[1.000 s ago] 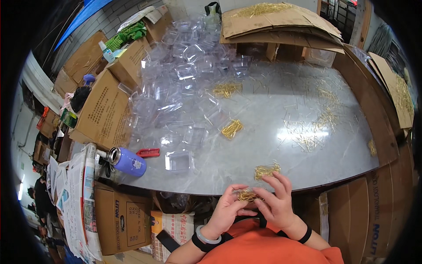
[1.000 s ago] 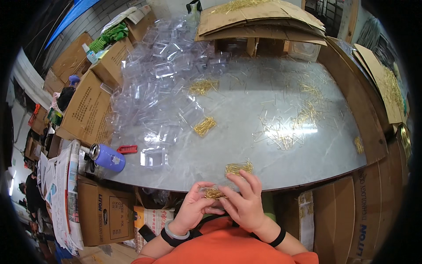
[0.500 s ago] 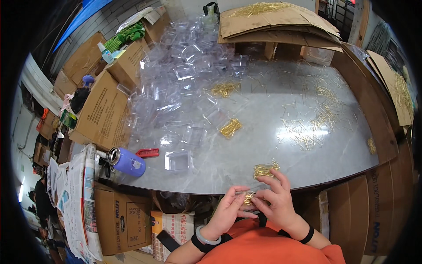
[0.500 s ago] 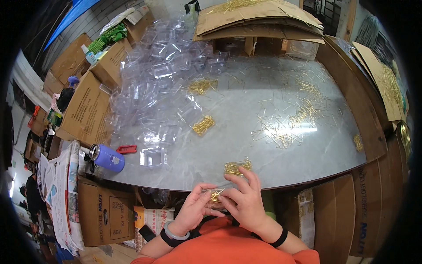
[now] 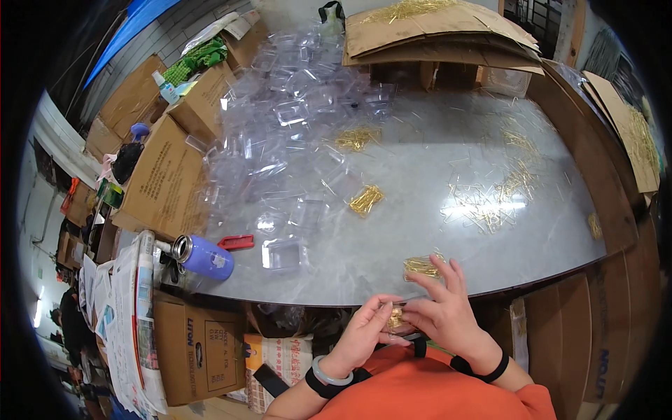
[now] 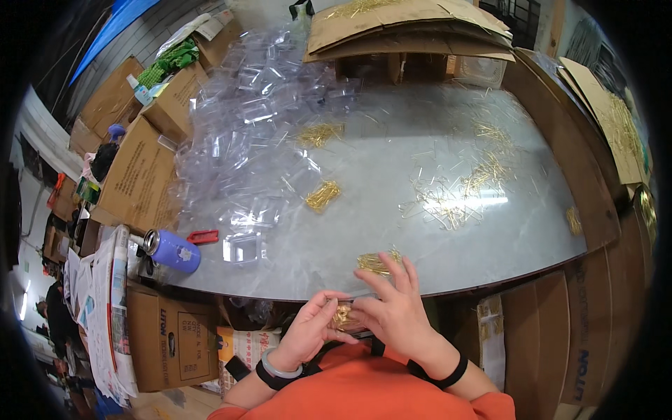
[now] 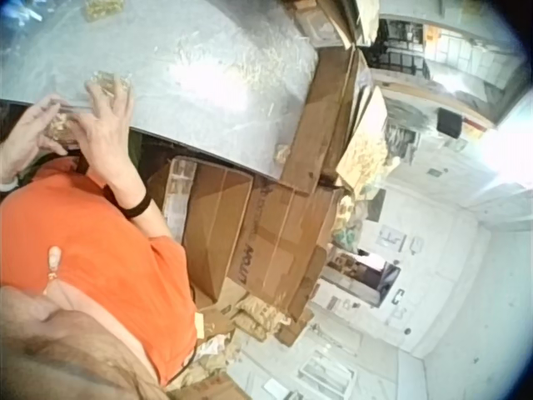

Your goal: Packing small gold-colored metal pins into small plastic bags.

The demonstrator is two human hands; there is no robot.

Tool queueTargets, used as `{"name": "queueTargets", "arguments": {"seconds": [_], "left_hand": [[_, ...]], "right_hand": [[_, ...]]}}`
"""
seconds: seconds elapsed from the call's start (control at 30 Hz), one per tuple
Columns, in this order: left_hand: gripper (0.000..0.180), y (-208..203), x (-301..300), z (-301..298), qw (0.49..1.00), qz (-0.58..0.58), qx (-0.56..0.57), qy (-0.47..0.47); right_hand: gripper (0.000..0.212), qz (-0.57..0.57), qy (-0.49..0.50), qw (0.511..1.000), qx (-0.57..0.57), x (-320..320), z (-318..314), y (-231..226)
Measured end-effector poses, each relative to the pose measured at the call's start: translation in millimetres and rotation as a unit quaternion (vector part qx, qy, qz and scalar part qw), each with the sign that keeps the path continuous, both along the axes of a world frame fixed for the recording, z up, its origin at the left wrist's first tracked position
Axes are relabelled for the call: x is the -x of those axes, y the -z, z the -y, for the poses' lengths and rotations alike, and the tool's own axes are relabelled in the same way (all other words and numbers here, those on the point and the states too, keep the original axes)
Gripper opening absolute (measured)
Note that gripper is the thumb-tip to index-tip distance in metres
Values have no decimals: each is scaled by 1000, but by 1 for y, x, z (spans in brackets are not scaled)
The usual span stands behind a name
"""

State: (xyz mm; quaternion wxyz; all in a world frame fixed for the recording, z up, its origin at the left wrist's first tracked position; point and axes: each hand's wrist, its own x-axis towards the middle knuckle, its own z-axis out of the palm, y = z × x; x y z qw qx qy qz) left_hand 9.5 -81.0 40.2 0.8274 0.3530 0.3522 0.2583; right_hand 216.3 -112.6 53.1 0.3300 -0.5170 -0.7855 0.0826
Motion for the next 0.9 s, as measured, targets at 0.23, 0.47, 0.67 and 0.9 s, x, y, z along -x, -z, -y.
{"name": "queueTargets", "arguments": {"seconds": [0.23,0.47,0.67,0.9], "left_hand": [[36,-5,-1,-2,999,30,13,-20],[34,7,1,-3,993,82,37,-71],[32,8,5,-3,996,41,38,-72],[36,26,48,6,990,-8,138,-6]], "right_hand": [[26,-139,15,990,19,-7,2,16],[48,67,-21,997,-7,3,16,18],[50,45,-59,997,8,7,13,15],[40,-3,109,993,-35,-27,-11,31]]}}
